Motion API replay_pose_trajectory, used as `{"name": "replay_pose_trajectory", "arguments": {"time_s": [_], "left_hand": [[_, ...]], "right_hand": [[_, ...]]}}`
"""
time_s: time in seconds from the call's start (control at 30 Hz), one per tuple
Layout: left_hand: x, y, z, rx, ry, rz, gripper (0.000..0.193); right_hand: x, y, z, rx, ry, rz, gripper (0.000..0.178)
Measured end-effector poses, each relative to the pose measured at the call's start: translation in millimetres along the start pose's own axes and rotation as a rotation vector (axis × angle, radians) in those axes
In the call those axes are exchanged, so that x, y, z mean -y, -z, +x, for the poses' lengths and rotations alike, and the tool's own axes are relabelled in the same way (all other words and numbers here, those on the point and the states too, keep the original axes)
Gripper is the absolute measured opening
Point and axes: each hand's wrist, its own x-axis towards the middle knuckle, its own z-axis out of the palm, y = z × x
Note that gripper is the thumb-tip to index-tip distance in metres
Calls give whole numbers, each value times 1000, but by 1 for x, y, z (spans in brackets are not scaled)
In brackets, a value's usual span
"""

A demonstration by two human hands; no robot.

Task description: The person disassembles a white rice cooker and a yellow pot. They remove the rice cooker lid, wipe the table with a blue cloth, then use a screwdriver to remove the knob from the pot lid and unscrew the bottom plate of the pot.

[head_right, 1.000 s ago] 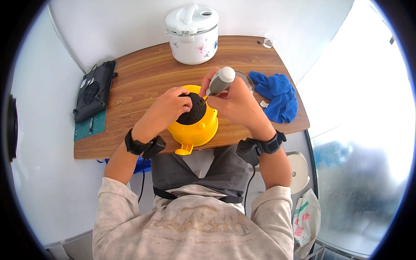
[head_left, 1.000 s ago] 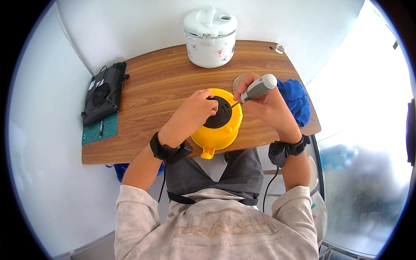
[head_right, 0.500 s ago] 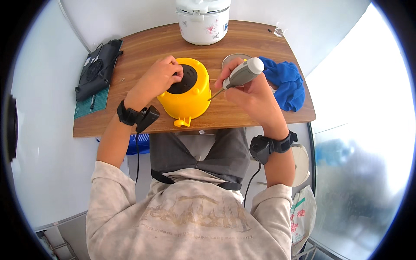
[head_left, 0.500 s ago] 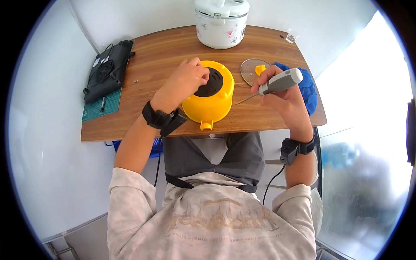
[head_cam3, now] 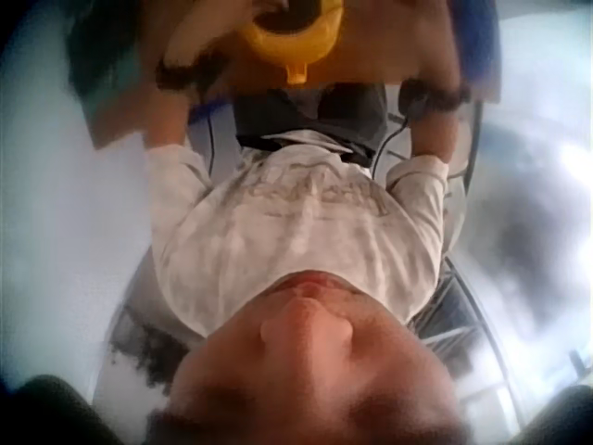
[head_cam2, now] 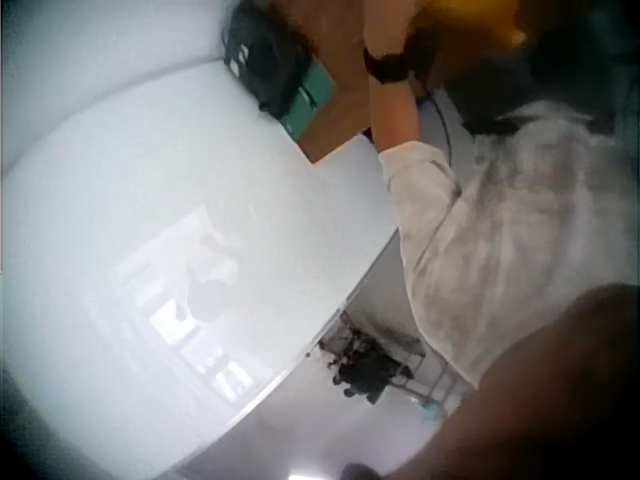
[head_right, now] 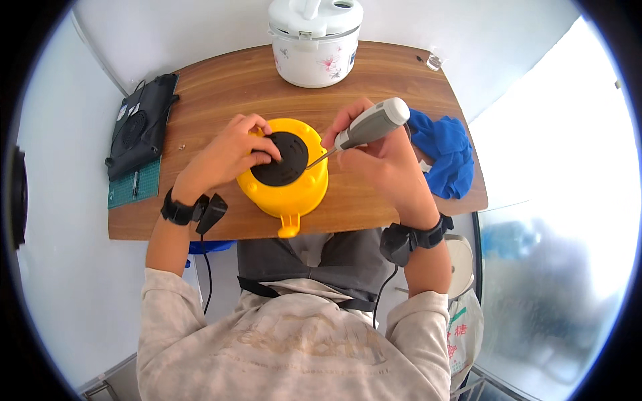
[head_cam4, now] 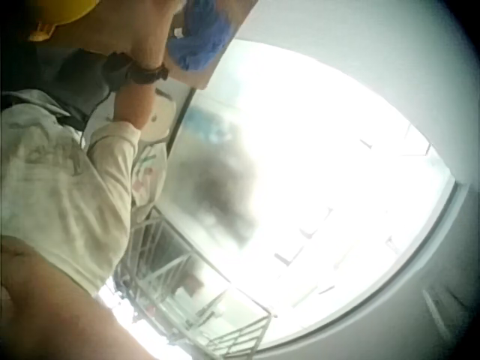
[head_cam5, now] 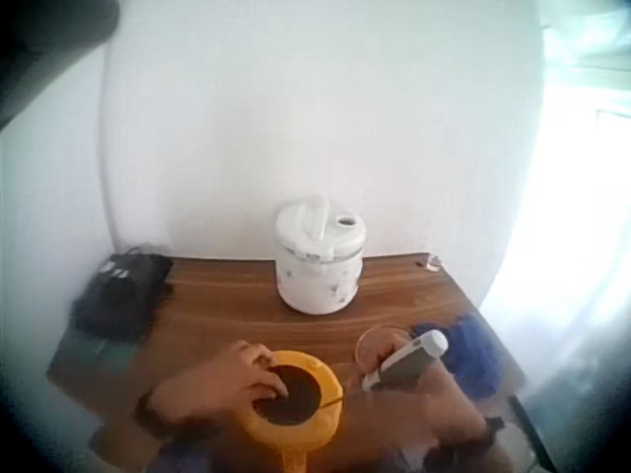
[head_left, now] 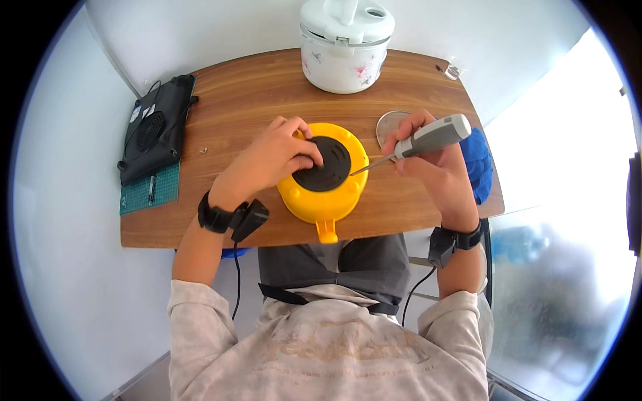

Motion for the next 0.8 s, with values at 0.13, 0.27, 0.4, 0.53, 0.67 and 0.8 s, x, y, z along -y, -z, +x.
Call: {"name": "replay_pose_trajectory", "arguments": {"time_s": [0.13, 0.27, 0.4, 0.53, 0.67, 0.8], "left_hand": [[13, 7, 6, 51, -53, -68, 15], [15, 16, 15, 67, -16, -67, 18], [20, 13, 22, -37, -4, -18, 14], [16, -3, 14, -138, 30, 24, 12], [13, 12, 17, -60, 77, -98, 13], [17, 20, 22, -34, 106, -157, 15]], "right_hand": [[-2, 2, 26, 34, -49, 94, 33], [2, 15, 56, 134, -36, 187, 33], [26, 18, 91, 225, -62, 90, 30], [55, 24, 109, 311, -45, 73, 25], [89, 16, 105, 142, -193, -3, 17], [104, 2, 96, 56, -258, -170, 9]]}}
